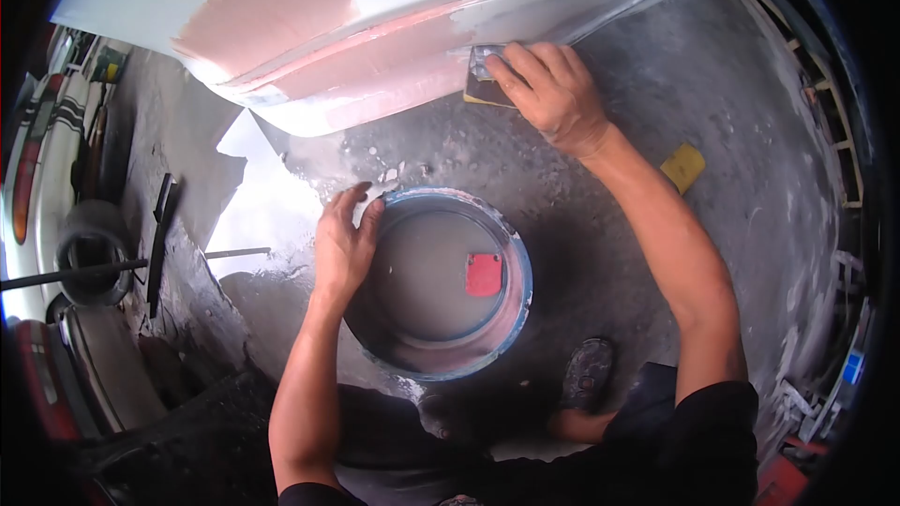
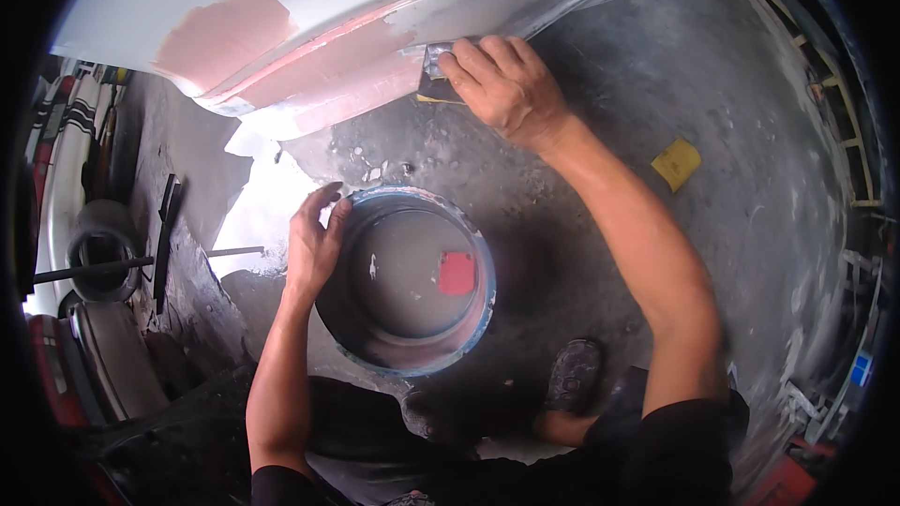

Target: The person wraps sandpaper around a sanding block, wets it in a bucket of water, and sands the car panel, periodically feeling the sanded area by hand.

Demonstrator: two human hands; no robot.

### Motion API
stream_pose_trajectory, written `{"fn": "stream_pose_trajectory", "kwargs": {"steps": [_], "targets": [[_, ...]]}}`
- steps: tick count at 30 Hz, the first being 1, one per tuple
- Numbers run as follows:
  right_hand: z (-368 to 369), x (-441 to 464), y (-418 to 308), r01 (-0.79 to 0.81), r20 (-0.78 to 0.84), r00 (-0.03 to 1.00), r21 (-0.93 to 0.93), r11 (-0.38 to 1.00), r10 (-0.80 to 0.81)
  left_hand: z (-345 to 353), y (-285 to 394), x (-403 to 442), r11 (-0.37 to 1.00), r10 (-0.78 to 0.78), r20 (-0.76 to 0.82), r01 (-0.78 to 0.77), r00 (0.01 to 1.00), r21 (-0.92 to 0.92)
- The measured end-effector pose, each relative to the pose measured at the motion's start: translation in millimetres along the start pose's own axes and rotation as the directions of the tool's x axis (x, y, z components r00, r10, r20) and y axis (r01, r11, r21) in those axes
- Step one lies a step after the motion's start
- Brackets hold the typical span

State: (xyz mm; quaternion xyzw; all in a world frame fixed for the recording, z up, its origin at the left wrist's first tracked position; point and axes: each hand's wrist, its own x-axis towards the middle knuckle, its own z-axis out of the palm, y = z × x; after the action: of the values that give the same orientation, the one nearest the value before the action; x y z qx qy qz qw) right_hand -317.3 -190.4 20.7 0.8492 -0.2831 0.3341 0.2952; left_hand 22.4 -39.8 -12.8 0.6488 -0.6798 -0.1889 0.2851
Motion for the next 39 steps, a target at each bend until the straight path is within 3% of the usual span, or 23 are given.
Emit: {"fn": "stream_pose_trajectory", "kwargs": {"steps": [1, 3, 4, 8, 14, 17, 20, 23, 26, 30, 35, 37, 39], "targets": [[2, -2, 4, 0.043, 0.003, 0.999, -0.01, 0.999, -0.043, 0, -6, 0, 1.0, -0.004, 0.0, 0.004, 1.0, 0.001], [5, -1, 9, 0.06, 0.014, 0.998, 0.008, 0.998, -0.06, 0, -10, -2, 0.93, -0.261, 0.252, 0.313, 0.932, -0.194], [5, 0, 10, 0.078, 0.018, 0.997, 0.017, 0.997, -0.078, 3, -5, -3, 0.963, -0.193, 0.175, 0.221, 0.965, -0.153], [9, 2, 13, 0.083, -0.046, 0.996, 0.042, 0.996, -0.081, 3, -2, 0, 0.954, -0.24, 0.223, 0.272, 0.945, -0.125], [-2, -1, 16, 0.037, 0.073, 0.997, -0.006, 0.999, -0.037, 4, -5, 1, 0.944, -0.254, 0.228, 0.292, 0.94, -0.153], [-4, -6, 30, 0.113, 0.121, 0.987, -0.053, 0.992, -0.106, 3, -4, 5, 0.947, -0.261, 0.265, 0.299, 0.928, -0.115], [6, -1, 30, 0.123, 0.128, 0.983, 0.067, 0.99, -0.131, 2, -3, 7, 0.936, -0.281, 0.287, 0.328, 0.916, -0.129], [13, -4, 20, 0.034, 0.078, 0.996, 0.129, 0.991, -0.044, 6, 0, 6, 0.95, -0.259, 0.289, 0.298, 0.922, -0.096], [2, 1, 26, -0.064, 0.19, 0.982, 0.244, 0.968, 0.017, 11, -1, 7, 0.941, -0.265, 0.276, 0.311, 0.924, -0.135], [-4, -13, 34, -0.128, 0.264, 0.962, 0.214, 0.968, 0.069, 8, 3, 8, 0.956, -0.264, 0.274, 0.289, 0.925, -0.054], [12, 5, 8, -0.173, 0.186, 0.974, 0.226, 0.959, 0.131, 9, 3, 8, 0.953, -0.274, 0.271, 0.299, 0.923, -0.054], [2, 6, 16, -0.177, 0.364, 0.925, 0.156, 0.972, 0.11, 12, 5, 8, 0.945, -0.285, 0.274, 0.317, 0.919, -0.081], [-6, -7, 28, -0.149, 0.385, 0.919, 0.135, 0.98, 0.087, 10, 2, 9, 0.951, -0.265, 0.272, 0.298, 0.925, -0.084]]}}
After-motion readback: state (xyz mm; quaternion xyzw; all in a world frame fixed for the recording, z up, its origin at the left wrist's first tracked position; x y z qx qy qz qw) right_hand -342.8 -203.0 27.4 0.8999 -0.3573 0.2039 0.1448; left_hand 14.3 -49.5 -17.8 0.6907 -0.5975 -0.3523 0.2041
